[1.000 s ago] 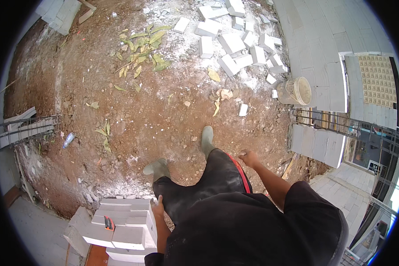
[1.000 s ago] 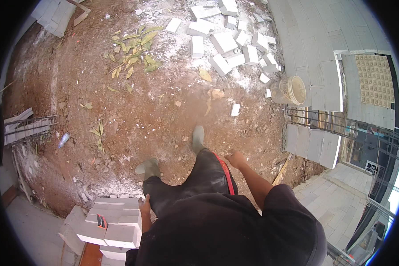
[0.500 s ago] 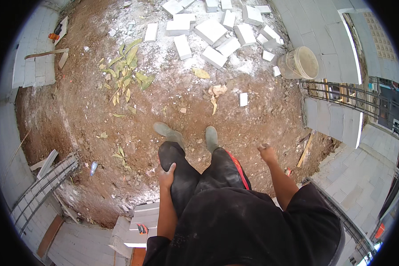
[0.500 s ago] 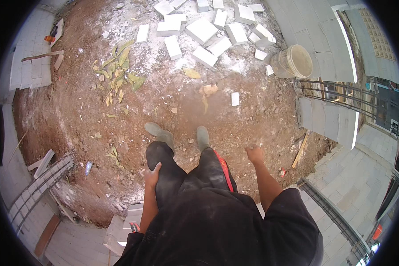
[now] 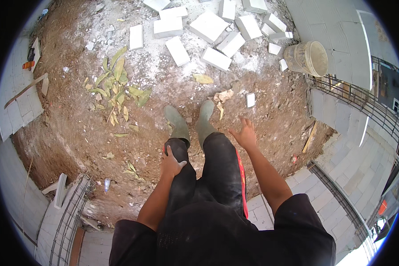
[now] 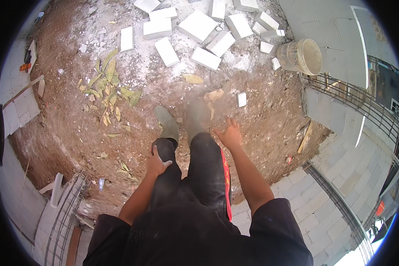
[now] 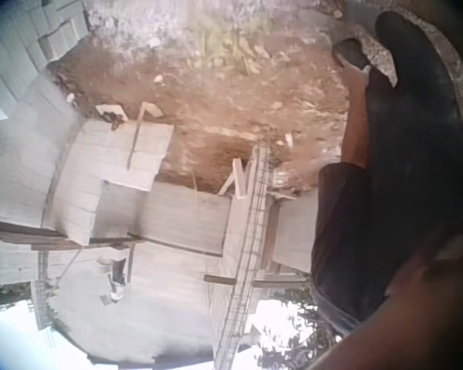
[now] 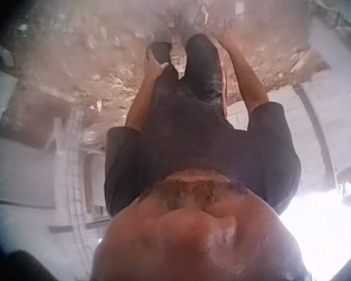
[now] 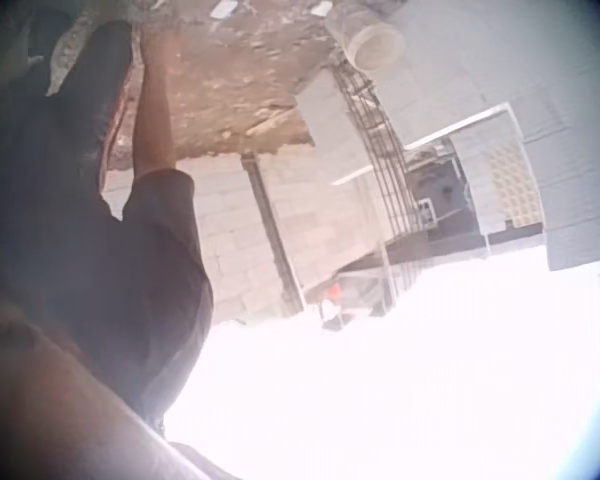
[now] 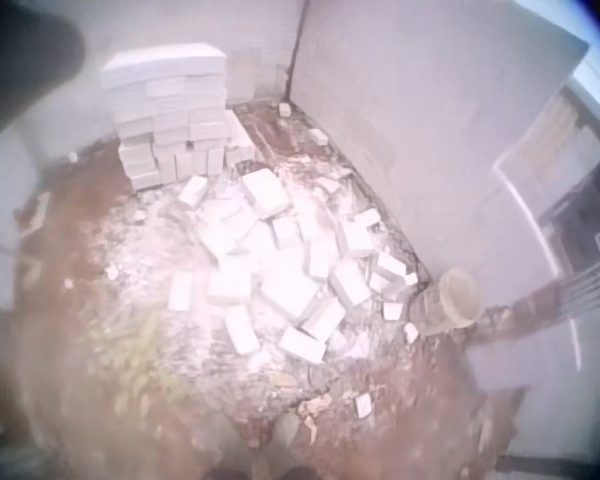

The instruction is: The person measures a lightweight concrete block with a tape measure, marks it, and then cuts through the block using a hand saw while holding it steady with one hand.

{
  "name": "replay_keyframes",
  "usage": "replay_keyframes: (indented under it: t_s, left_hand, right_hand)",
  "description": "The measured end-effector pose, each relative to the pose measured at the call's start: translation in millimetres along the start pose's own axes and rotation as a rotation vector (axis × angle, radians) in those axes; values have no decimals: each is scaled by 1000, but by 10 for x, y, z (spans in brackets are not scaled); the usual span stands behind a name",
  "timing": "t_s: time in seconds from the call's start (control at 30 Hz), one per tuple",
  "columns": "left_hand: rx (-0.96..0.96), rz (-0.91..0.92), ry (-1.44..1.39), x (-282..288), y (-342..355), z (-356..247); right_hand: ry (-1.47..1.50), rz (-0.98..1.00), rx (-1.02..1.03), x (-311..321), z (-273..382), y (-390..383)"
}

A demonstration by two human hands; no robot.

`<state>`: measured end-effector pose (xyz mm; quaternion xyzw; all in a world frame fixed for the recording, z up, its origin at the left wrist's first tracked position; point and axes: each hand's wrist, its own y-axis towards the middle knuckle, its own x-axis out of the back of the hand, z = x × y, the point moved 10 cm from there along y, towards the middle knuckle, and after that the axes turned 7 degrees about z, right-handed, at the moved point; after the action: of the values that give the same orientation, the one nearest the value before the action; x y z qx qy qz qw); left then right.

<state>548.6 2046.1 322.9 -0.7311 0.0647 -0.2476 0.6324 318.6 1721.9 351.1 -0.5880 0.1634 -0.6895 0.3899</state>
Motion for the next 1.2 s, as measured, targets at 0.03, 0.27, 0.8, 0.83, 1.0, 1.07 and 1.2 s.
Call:
replay_keyframes:
  t_s: [0.03,0.27,0.8,0.83,1.0,1.07,1.2]
  left_hand:
    - [1,12,12,104,56,-64]
    - [54,-87,-22,853,712,-218]
    - [-130,-167,289,1360,1022,-1085]
    - [-167,-140,317,1315,998,-1151]
    - [-387,-125,365,1027,772,-1437]
    - [-627,-184,329,928,575,-1545]
    - [-1063,-81,264,863,-480,-2331]
  right_hand:
    - [-51,-15,22,-22,80,312]
    - [-255,-25,76,-282,473,3106]
    - [814,170,-230,-680,-351,3954]
    - [1445,277,-221,-782,-396,3574]
    - [2200,117,-147,-549,-323,1448]
    - [2329,-132,-83,-336,-265,696]
    - [2657,-470,229,-281,-196,-433]
